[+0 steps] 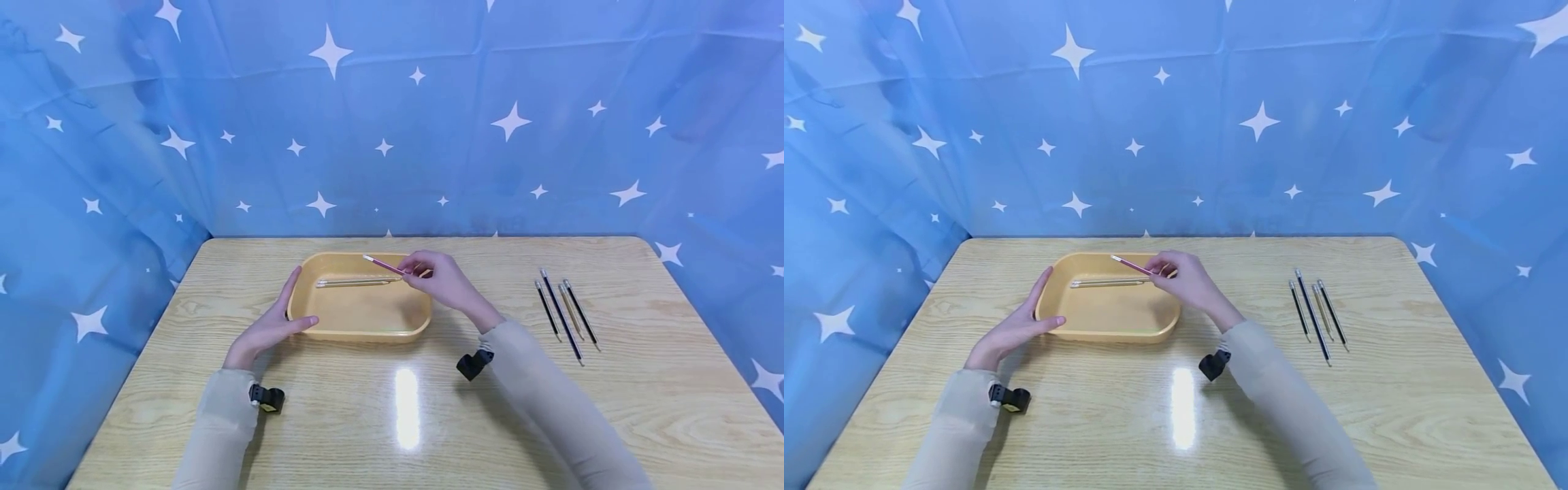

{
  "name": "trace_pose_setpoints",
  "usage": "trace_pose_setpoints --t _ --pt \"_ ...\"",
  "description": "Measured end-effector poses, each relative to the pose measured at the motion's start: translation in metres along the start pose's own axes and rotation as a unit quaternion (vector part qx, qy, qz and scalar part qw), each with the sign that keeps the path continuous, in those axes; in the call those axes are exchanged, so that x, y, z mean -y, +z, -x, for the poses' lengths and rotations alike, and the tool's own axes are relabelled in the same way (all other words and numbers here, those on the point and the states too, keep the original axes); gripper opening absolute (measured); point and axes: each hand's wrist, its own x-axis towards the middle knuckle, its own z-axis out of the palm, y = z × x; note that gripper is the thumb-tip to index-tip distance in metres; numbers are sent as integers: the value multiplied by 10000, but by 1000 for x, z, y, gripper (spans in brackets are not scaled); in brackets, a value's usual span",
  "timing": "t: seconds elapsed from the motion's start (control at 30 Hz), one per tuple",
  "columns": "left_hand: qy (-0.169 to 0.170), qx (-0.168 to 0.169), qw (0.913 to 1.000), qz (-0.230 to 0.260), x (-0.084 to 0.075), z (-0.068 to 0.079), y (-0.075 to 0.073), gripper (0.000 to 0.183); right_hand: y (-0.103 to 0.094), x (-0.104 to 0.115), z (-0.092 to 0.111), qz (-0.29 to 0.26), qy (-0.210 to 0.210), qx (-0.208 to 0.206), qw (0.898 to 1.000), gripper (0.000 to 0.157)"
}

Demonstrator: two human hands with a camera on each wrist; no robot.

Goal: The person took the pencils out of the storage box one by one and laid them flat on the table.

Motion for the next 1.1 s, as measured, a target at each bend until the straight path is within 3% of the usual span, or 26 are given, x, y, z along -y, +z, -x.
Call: trace_pose_setpoints --t 0.27,0.57,1.1 --pt "-106 80 9999 56 -7 3 1 97 -16 -14 18 209 232 -323 9990 15" --pt "31 35 10000 31 1 1 0 98 -30 -22 39 167 496 -499 9974 16" --pt "90 21 10000 12 2 -2 0 98 -50 -57 71 114 1129 -940 9891 18"
